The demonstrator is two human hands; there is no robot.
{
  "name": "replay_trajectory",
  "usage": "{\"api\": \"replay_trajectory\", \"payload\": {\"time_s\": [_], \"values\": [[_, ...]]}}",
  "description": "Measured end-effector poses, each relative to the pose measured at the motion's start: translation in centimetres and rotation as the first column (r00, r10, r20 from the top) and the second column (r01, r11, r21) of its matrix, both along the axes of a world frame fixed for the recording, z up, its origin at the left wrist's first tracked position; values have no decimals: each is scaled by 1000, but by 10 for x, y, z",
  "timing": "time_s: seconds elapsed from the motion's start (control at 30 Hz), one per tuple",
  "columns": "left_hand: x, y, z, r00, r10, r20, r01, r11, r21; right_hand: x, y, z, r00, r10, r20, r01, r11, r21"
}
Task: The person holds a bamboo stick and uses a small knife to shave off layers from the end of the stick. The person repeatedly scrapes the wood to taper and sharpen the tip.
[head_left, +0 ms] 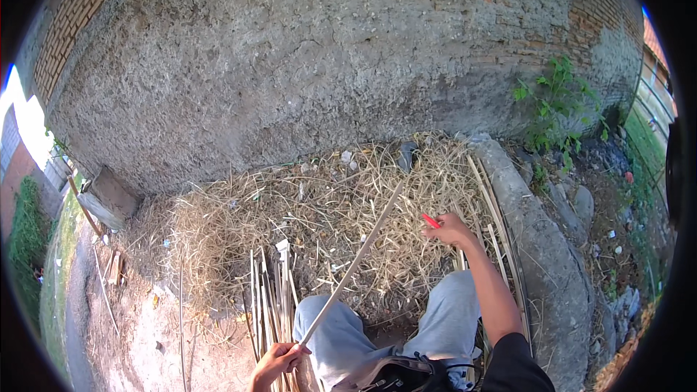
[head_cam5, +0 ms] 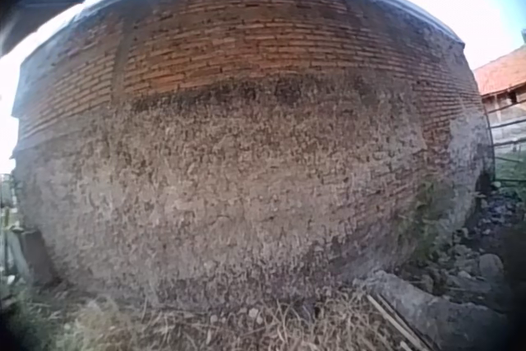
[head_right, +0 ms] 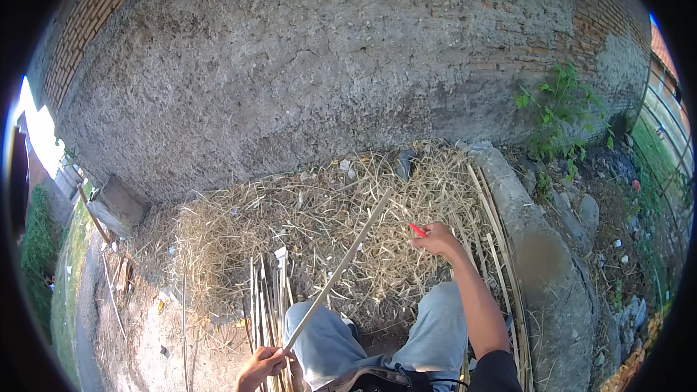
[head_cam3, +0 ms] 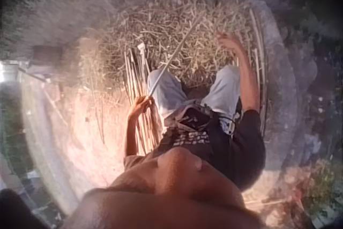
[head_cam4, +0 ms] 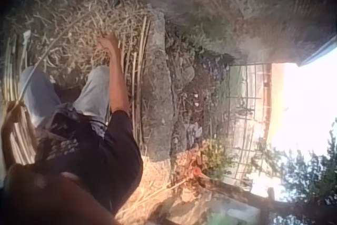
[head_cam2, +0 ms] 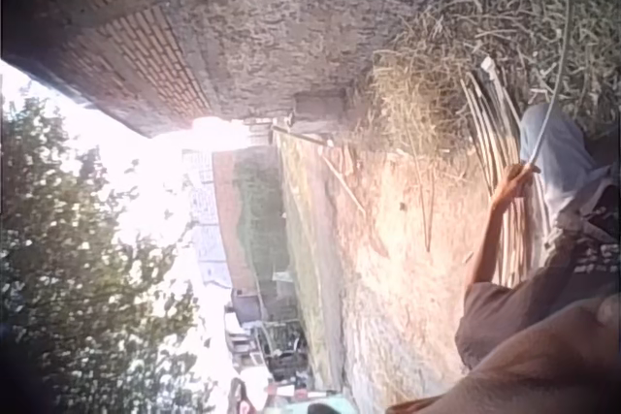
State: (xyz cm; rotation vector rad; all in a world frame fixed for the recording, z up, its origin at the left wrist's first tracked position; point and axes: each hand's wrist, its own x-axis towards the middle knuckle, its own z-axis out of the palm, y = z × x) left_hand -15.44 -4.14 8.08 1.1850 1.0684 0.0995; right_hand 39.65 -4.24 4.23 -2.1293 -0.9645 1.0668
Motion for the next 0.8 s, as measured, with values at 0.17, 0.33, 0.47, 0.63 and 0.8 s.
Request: {"api": "replay_trajectory", "payload": {"time_s": [0.17, 0.33, 0.47, 0.63, 0.8], "values": [[23, 54, 8, 969, -228, -97, 243, 951, 194, -27, 10, 22, 647, -228, -728, 642, 678, 358], [62, 112, -1, 872, -337, -355, 434, 868, 241, -17, 9, 8, 569, -194, -799, 778, 441, 447], [80, 139, -43, 927, -142, -347, 362, 581, 729, -2, -7, -9, 553, -259, -792, 804, 416, 425], [121, 132, -69, 952, 180, -248, 201, 246, 948, 12, -20, -30, 475, -369, -798, 848, 436, 303], [127, 135, -87, 969, 134, -207, 150, 346, 926, 20, -24, -44, 354, -484, -801, 913, 363, 184]]}}
